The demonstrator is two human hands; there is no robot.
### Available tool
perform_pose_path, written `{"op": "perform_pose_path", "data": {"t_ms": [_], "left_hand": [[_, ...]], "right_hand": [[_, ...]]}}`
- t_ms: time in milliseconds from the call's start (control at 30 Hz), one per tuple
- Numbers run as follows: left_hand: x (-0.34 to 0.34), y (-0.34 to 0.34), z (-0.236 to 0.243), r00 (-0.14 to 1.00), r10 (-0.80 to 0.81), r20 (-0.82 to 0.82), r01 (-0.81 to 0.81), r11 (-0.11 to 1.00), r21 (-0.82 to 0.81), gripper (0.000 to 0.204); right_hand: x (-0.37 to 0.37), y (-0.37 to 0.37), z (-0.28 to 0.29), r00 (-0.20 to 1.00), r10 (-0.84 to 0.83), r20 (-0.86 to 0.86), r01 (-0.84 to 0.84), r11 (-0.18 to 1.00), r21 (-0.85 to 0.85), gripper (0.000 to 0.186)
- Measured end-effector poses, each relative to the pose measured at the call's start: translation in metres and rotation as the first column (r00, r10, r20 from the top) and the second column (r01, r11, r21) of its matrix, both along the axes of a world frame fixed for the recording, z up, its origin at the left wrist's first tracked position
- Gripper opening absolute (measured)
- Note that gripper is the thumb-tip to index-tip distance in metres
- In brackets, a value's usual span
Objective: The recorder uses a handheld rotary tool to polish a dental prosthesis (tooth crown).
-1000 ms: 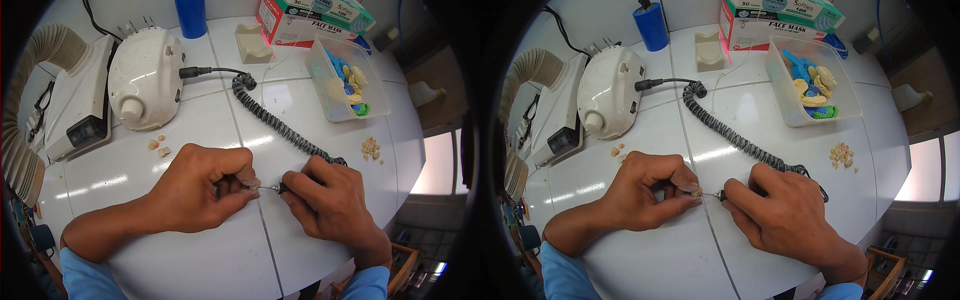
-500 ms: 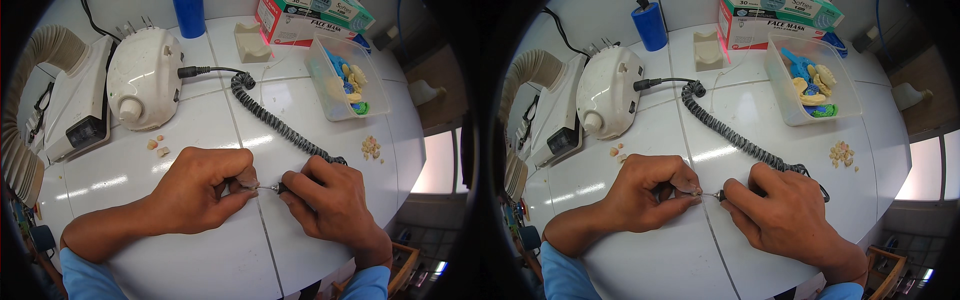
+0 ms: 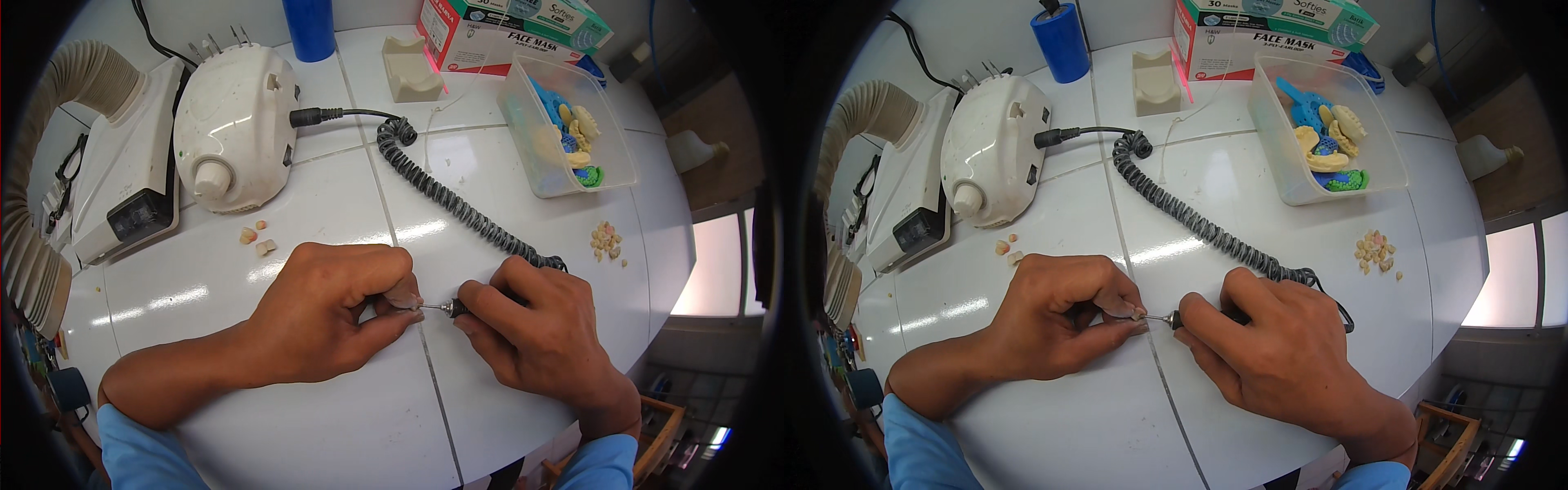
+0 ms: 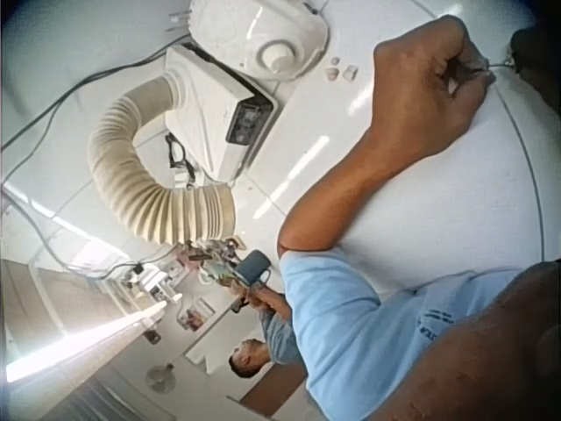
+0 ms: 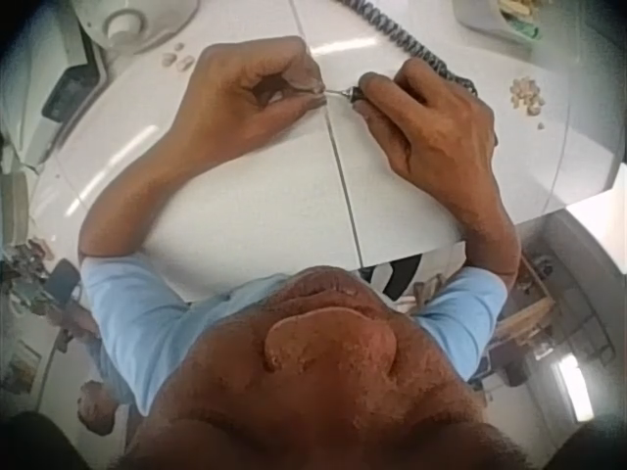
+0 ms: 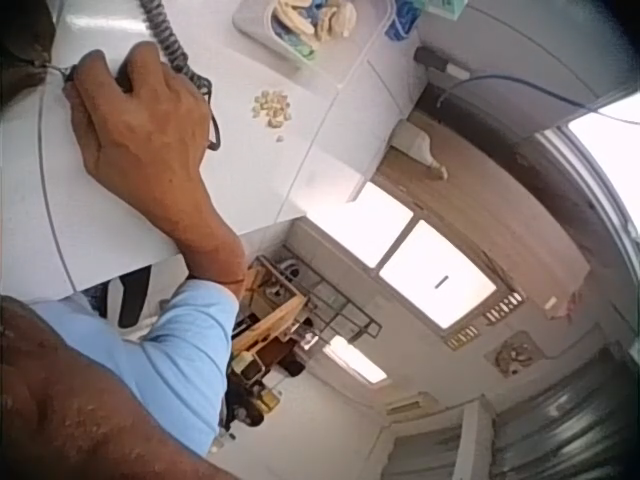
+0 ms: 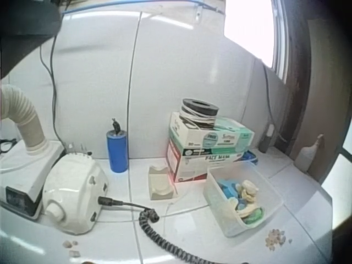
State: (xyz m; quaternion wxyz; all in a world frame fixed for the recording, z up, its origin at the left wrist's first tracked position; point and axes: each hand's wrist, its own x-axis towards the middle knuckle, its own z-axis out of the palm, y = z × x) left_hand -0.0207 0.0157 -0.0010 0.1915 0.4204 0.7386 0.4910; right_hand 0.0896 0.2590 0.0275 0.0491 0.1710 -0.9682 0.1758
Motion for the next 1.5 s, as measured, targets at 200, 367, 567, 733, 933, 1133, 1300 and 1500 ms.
{"op": "perform_pose_path", "data": {"t_ms": [200,367,567,733,933,1133,1300,1500], "left_hand": [[-0.0016,-0.0011,0.0028,1.0,-0.022,0.018,0.023,0.999,-0.029,0.021],[-0.0036,-0.003,0.0035,0.996,-0.054,0.072,0.058,0.997,-0.052,0.02],[-0.004,-0.0039,0.0048,0.995,-0.064,0.077,0.068,0.996,-0.056,0.02],[-0.0042,-0.0035,0.0061,0.991,-0.074,0.113,0.081,0.995,-0.057,0.018],[-0.0045,-0.0026,0.005,0.991,-0.083,0.102,0.089,0.995,-0.053,0.016],[-0.0064,-0.0033,0.0101,0.986,-0.073,0.15,0.09,0.99,-0.112,0.015],[-0.0045,-0.0034,0.0051,0.991,-0.063,0.119,0.072,0.995,-0.073,0.017],[-0.003,-0.0018,0.004,0.993,-0.059,0.101,0.062,0.998,-0.026,0.019]], "right_hand": [[0.0005,0.0007,0.0008,1.0,-0.005,0.004,0.005,1.0,-0.001,0.017],[0.0,0.0011,0.001,1.0,-0.007,0.02,0.008,1.0,-0.011,0.017],[0.0003,0.0009,0.0008,1.0,-0.012,0.021,0.013,1.0,-0.007,0.017],[-0.0004,0.001,-0.0001,1.0,-0.009,0.011,0.009,1.0,-0.016,0.016],[-0.0011,0.0018,0.0022,1.0,0.004,0.014,-0.004,1.0,-0.018,0.016],[-0.0009,0.0024,0.0019,1.0,0.002,0.012,-0.002,1.0,0.001,0.016],[-0.0008,0.0025,0.0014,1.0,0.001,0.011,0.0,1.0,-0.001,0.016],[-0.0005,0.0028,0.0011,1.0,0.006,0.009,-0.006,1.0,-0.005,0.016]]}}
